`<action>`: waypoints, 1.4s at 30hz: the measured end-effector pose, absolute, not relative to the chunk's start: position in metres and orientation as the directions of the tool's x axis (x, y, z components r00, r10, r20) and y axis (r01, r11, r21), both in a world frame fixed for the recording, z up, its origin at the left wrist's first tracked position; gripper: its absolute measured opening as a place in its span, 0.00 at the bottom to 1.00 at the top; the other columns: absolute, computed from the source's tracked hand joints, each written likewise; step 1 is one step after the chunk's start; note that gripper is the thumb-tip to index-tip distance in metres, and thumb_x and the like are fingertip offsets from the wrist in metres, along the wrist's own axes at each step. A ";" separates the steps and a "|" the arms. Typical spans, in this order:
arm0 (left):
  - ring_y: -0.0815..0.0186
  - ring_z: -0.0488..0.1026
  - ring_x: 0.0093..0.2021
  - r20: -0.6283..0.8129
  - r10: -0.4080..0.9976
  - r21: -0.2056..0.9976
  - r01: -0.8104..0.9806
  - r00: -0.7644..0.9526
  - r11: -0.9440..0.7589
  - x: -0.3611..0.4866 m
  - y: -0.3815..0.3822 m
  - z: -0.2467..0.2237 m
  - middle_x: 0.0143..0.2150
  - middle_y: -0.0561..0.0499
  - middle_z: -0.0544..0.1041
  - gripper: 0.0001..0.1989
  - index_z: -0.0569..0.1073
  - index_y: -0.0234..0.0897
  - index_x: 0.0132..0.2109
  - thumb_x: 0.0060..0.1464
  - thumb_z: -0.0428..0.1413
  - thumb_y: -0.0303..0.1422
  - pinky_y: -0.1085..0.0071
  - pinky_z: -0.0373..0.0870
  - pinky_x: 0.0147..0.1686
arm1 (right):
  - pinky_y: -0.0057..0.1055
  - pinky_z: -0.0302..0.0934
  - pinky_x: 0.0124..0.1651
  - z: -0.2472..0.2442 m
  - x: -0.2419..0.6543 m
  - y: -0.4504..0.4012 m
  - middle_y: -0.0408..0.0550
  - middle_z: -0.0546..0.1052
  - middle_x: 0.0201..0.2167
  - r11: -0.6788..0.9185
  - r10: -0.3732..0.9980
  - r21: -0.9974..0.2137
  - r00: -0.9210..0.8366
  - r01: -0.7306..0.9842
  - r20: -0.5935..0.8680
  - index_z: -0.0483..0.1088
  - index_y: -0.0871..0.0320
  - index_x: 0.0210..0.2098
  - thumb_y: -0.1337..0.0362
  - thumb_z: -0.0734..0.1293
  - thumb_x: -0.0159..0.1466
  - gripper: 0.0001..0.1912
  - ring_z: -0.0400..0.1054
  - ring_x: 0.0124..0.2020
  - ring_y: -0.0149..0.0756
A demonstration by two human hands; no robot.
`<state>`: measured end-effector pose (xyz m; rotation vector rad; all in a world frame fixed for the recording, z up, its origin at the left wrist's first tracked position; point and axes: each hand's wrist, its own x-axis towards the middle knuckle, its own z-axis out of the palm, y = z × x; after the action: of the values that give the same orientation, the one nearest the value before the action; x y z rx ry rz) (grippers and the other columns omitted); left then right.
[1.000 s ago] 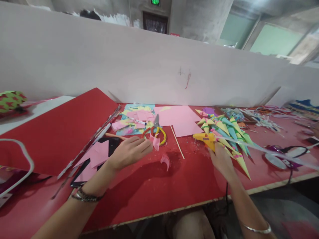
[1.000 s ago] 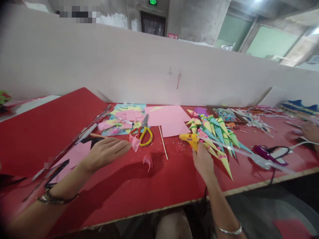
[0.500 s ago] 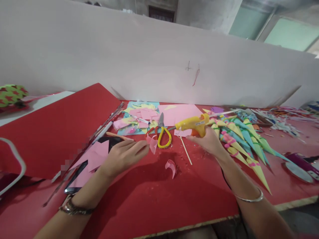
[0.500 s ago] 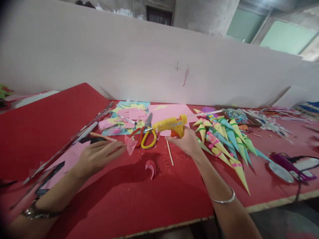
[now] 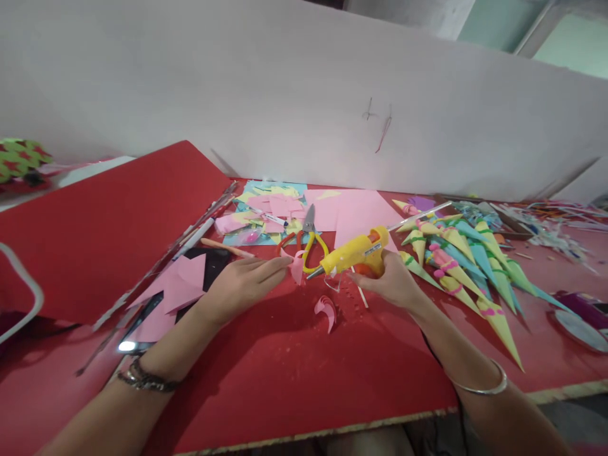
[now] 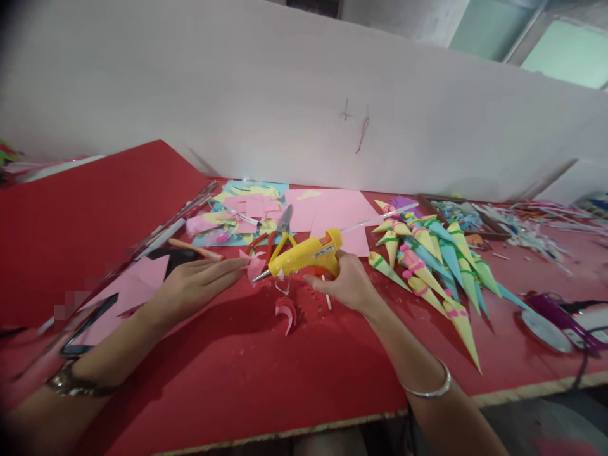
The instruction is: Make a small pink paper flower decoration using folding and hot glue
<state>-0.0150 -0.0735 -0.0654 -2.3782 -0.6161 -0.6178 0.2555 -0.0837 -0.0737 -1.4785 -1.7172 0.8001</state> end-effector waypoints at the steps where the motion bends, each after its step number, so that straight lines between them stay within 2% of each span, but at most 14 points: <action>1: 0.70 0.75 0.30 0.541 0.281 -0.423 0.546 0.792 -0.724 -0.015 -0.074 -0.066 0.39 0.49 0.79 0.15 0.68 0.36 0.41 0.58 0.39 0.20 0.74 0.71 0.30 | 0.26 0.58 0.24 -0.075 0.255 -0.084 0.43 0.71 0.21 0.153 0.988 -0.819 -0.091 0.554 0.123 0.69 0.62 0.31 0.56 0.70 0.48 0.17 0.62 0.21 0.30; 6: 0.68 0.76 0.33 0.531 0.254 -0.384 0.497 0.809 -0.778 -0.015 -0.072 -0.067 0.36 0.48 0.79 0.17 0.69 0.35 0.44 0.58 0.37 0.19 0.74 0.72 0.30 | 0.28 0.60 0.27 -0.076 0.255 -0.083 0.46 0.73 0.25 0.192 0.981 -0.790 -0.142 0.582 0.134 0.69 0.62 0.32 0.58 0.68 0.49 0.15 0.66 0.25 0.33; 15: 0.68 0.77 0.32 0.583 0.186 -0.402 0.480 0.791 -0.780 -0.010 -0.072 -0.063 0.35 0.48 0.80 0.16 0.70 0.33 0.38 0.61 0.38 0.22 0.75 0.69 0.26 | 0.24 0.52 0.20 -0.073 0.255 -0.082 0.42 0.69 0.20 0.215 0.977 -0.727 -0.143 0.652 0.162 0.68 0.62 0.29 0.60 0.67 0.49 0.12 0.59 0.20 0.28; 29: 0.68 0.75 0.39 0.579 0.256 -0.363 0.526 0.774 -0.769 -0.022 -0.065 -0.080 0.40 0.50 0.79 0.16 0.70 0.37 0.44 0.60 0.39 0.23 0.73 0.68 0.34 | 0.23 0.49 0.20 -0.072 0.254 -0.083 0.38 0.64 0.18 0.200 0.980 -0.700 -0.147 0.686 0.137 0.64 0.60 0.25 0.62 0.64 0.47 0.08 0.54 0.19 0.26; 34: 0.68 0.76 0.36 0.556 0.225 -0.413 0.500 0.800 -0.761 -0.019 -0.071 -0.067 0.38 0.49 0.80 0.15 0.70 0.34 0.40 0.60 0.40 0.21 0.74 0.69 0.31 | 0.24 0.48 0.19 -0.072 0.254 -0.083 0.38 0.63 0.18 0.198 0.980 -0.707 -0.131 0.680 0.149 0.63 0.60 0.25 0.63 0.63 0.47 0.07 0.53 0.18 0.25; 42: 0.67 0.77 0.33 0.572 0.201 -0.411 0.491 0.795 -0.768 -0.015 -0.073 -0.063 0.36 0.48 0.80 0.12 0.69 0.32 0.40 0.60 0.41 0.20 0.73 0.71 0.29 | 0.24 0.47 0.20 -0.071 0.253 -0.083 0.37 0.61 0.17 0.204 0.979 -0.691 -0.149 0.694 0.139 0.62 0.59 0.24 0.64 0.63 0.47 0.06 0.52 0.18 0.25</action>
<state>-0.0154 -0.0729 -0.0626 -2.4230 -0.5123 -0.6882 0.2529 -0.0833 -0.0713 -1.5508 -1.9120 0.6468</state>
